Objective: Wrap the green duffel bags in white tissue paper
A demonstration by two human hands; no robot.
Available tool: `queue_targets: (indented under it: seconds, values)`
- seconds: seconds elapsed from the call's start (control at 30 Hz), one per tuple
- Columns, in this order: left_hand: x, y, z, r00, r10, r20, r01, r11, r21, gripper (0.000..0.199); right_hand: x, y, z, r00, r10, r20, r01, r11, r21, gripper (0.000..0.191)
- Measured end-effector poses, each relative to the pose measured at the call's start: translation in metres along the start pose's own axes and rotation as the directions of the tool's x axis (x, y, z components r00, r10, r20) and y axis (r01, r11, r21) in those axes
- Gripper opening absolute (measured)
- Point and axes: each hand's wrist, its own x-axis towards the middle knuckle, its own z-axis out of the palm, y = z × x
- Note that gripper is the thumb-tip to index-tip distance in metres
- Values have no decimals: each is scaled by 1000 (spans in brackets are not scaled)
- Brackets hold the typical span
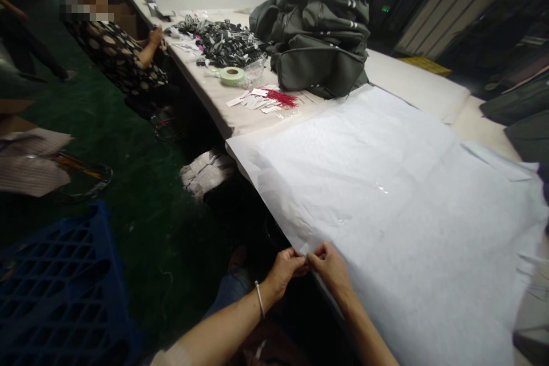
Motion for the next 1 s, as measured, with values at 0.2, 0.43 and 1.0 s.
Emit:
queue_targets:
  seconds: [0.2,0.43,1.0]
  values:
    - [4,-3,1,1000,0,7,0,1000,-25,60,2,4,1,1000,22,-9,-23,998,-52,21]
    - [15,-7,4,997,-34,-66,32,999,-38,53,5,6,0,994,98,45,-98,995,-12,31]
    - [15,-7,13,997,-3,-80,1,1000,-25,59,4,10,-5,953,226,201,-246,966,81,13]
